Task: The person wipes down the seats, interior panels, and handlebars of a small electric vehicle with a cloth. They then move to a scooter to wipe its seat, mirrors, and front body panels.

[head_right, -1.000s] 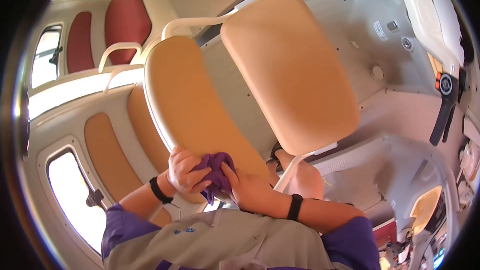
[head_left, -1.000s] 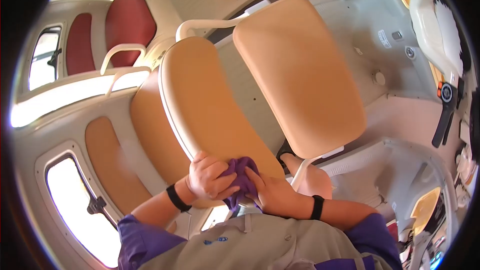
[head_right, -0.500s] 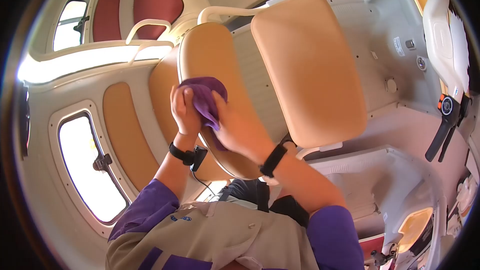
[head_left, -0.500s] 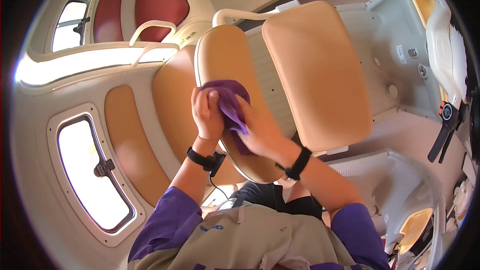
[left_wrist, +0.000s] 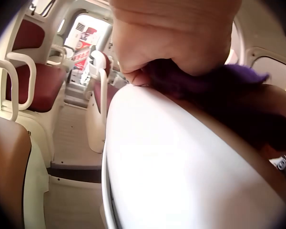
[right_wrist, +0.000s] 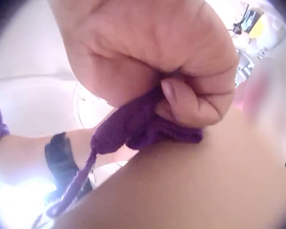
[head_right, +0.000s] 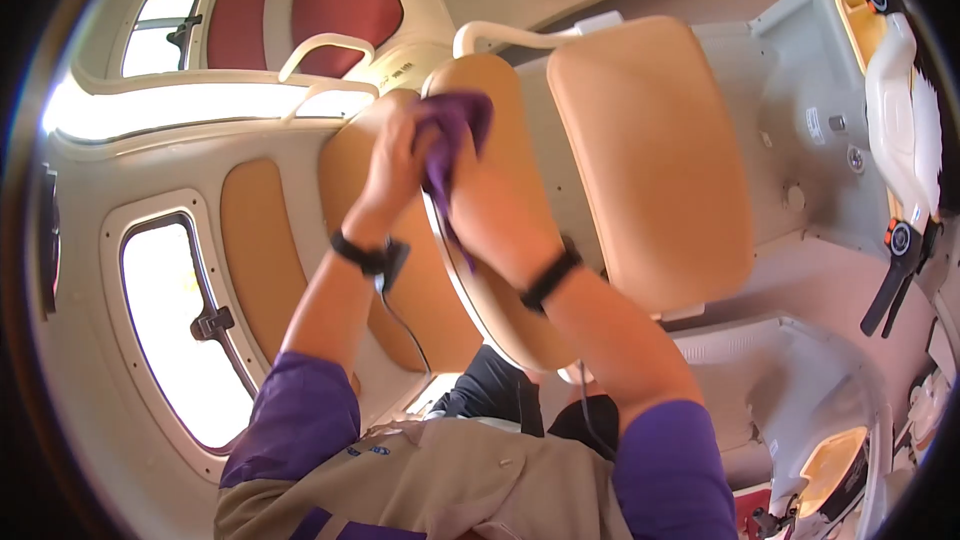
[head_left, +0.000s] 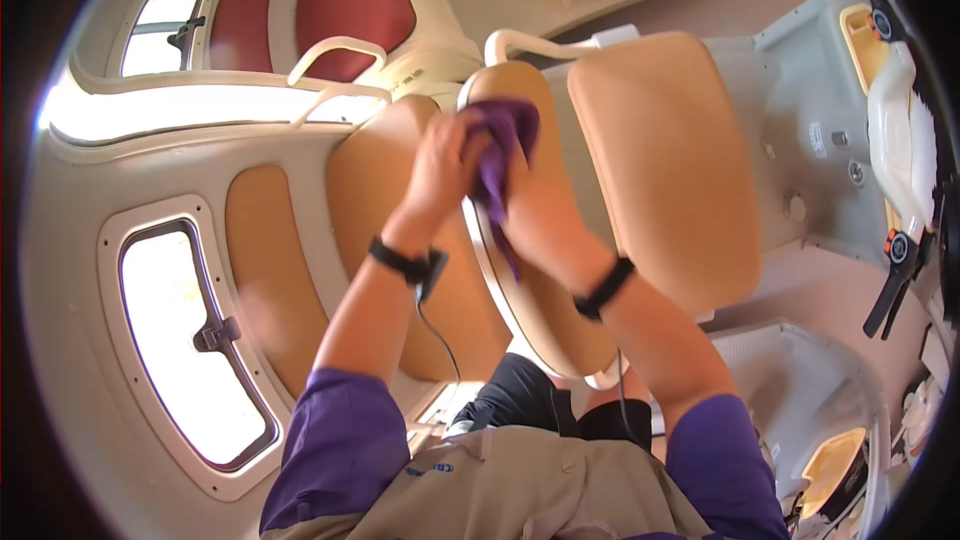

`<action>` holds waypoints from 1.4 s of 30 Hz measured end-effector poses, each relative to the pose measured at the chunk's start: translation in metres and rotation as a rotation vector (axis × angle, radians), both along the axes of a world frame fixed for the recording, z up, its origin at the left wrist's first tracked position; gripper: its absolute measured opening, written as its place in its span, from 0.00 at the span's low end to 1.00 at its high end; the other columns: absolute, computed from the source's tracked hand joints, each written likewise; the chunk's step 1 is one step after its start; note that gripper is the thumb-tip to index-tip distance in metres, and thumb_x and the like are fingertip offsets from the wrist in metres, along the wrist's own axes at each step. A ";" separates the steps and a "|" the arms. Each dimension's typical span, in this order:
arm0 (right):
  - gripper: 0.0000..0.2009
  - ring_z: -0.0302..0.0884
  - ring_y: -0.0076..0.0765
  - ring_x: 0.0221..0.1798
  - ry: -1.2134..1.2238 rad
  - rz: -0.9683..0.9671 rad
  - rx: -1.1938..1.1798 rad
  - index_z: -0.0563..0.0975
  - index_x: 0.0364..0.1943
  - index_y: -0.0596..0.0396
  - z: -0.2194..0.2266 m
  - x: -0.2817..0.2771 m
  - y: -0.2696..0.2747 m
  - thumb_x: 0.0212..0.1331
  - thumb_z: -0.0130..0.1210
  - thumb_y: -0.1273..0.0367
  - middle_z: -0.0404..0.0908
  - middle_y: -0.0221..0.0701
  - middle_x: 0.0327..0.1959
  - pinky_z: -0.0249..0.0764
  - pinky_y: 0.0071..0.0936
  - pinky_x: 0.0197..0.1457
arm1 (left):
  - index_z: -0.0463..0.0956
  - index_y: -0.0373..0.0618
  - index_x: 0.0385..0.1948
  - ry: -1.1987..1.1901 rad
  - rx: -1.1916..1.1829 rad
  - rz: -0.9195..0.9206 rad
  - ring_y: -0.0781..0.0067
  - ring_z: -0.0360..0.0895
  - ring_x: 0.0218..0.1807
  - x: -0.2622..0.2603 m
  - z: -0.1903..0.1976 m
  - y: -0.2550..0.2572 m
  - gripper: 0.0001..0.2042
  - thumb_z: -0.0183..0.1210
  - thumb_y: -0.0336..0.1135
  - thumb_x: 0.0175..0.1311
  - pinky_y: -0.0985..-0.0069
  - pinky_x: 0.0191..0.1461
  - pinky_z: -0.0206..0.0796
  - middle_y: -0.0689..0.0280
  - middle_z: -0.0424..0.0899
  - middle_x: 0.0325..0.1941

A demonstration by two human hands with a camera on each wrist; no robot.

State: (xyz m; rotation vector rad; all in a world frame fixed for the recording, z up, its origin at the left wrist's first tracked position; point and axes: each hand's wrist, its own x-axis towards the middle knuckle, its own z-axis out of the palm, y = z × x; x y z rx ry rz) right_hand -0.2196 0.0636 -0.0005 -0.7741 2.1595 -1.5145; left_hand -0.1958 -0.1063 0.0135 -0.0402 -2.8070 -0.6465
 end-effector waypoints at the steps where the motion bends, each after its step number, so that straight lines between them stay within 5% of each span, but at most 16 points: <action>1: 0.28 0.80 0.57 0.35 -0.047 0.106 0.151 0.61 0.63 0.72 0.013 0.010 0.013 0.62 0.50 0.68 0.77 0.54 0.36 0.76 0.47 0.38 | 0.72 0.37 0.47 -0.082 0.034 -0.029 0.44 0.70 0.48 0.016 0.009 0.011 0.14 0.59 0.26 0.59 0.57 0.54 0.65 0.49 0.75 0.43; 2: 0.29 0.80 0.57 0.35 -0.097 0.209 0.304 0.59 0.64 0.72 0.024 0.022 0.023 0.62 0.51 0.68 0.77 0.56 0.37 0.76 0.46 0.37 | 0.71 0.37 0.50 -0.149 0.139 -0.017 0.43 0.70 0.48 0.031 0.014 0.017 0.17 0.59 0.25 0.59 0.58 0.54 0.65 0.48 0.73 0.44; 6: 0.30 0.80 0.57 0.32 0.065 0.090 0.255 0.59 0.64 0.73 0.023 0.032 0.016 0.61 0.53 0.68 0.77 0.57 0.33 0.76 0.46 0.33 | 0.69 0.38 0.51 -0.101 0.219 -0.019 0.44 0.71 0.45 0.042 0.006 0.018 0.17 0.57 0.25 0.60 0.58 0.51 0.66 0.47 0.71 0.43; 8: 0.30 0.80 0.57 0.31 0.042 0.075 0.264 0.59 0.63 0.73 0.018 0.020 0.001 0.61 0.53 0.68 0.77 0.56 0.30 0.76 0.45 0.32 | 0.70 0.38 0.50 -0.050 0.033 -0.085 0.45 0.71 0.42 0.017 -0.003 -0.001 0.15 0.57 0.26 0.61 0.58 0.47 0.67 0.48 0.71 0.41; 12: 0.27 0.79 0.61 0.31 -0.028 -0.038 0.306 0.61 0.62 0.71 0.011 -0.032 -0.038 0.61 0.53 0.68 0.77 0.55 0.29 0.75 0.47 0.33 | 0.70 0.39 0.46 -0.089 0.232 -0.090 0.45 0.72 0.40 -0.047 -0.007 -0.035 0.11 0.55 0.27 0.63 0.58 0.42 0.67 0.50 0.71 0.38; 17: 0.21 0.76 0.66 0.38 -0.132 -0.115 0.249 0.64 0.61 0.59 0.023 -0.082 -0.069 0.64 0.49 0.67 0.79 0.56 0.36 0.73 0.53 0.40 | 0.70 0.37 0.46 -0.059 0.444 -0.022 0.40 0.70 0.45 -0.091 -0.033 -0.064 0.13 0.56 0.26 0.60 0.56 0.49 0.67 0.49 0.73 0.41; 22: 0.27 0.77 0.65 0.38 -0.180 0.031 0.515 0.65 0.63 0.53 0.046 -0.038 -0.044 0.58 0.55 0.67 0.78 0.54 0.39 0.73 0.53 0.41 | 0.70 0.38 0.48 -0.269 0.266 -0.108 0.43 0.74 0.44 -0.037 -0.003 -0.054 0.18 0.62 0.24 0.55 0.60 0.47 0.71 0.49 0.72 0.42; 25: 0.26 0.77 0.63 0.38 -0.158 0.039 0.496 0.67 0.61 0.54 0.049 -0.023 -0.034 0.59 0.57 0.66 0.78 0.50 0.40 0.74 0.51 0.40 | 0.70 0.37 0.47 -0.322 0.420 -0.146 0.41 0.73 0.45 -0.015 0.012 -0.050 0.15 0.59 0.23 0.58 0.59 0.47 0.70 0.47 0.71 0.42; 31: 0.15 0.79 0.58 0.38 -0.043 -0.086 0.435 0.76 0.49 0.57 0.019 -0.103 -0.071 0.63 0.55 0.63 0.80 0.47 0.34 0.74 0.43 0.40 | 0.69 0.38 0.45 -0.203 0.451 -0.041 0.38 0.72 0.42 -0.096 -0.025 -0.074 0.10 0.55 0.30 0.65 0.55 0.47 0.68 0.47 0.74 0.43; 34: 0.14 0.78 0.62 0.38 -0.314 -0.114 0.287 0.76 0.48 0.54 0.008 -0.127 -0.074 0.63 0.52 0.63 0.80 0.50 0.35 0.73 0.48 0.39 | 0.70 0.39 0.43 -0.308 0.401 0.087 0.39 0.72 0.43 -0.109 -0.016 -0.058 0.08 0.54 0.31 0.66 0.54 0.47 0.67 0.47 0.73 0.42; 38: 0.14 0.77 0.63 0.41 -0.150 -0.144 0.166 0.74 0.49 0.55 0.011 -0.072 -0.038 0.61 0.53 0.66 0.79 0.53 0.38 0.73 0.49 0.41 | 0.69 0.40 0.37 -0.381 0.183 -0.006 0.45 0.74 0.40 -0.082 0.017 -0.033 0.06 0.55 0.30 0.63 0.56 0.39 0.71 0.51 0.70 0.37; 42: 0.15 0.77 0.61 0.37 -0.284 -0.056 0.240 0.72 0.52 0.55 0.005 0.008 0.018 0.63 0.53 0.66 0.79 0.49 0.37 0.73 0.49 0.40 | 0.72 0.45 0.35 -0.490 -0.112 -0.287 0.54 0.77 0.40 -0.052 0.039 0.007 0.08 0.58 0.30 0.54 0.61 0.37 0.73 0.58 0.71 0.37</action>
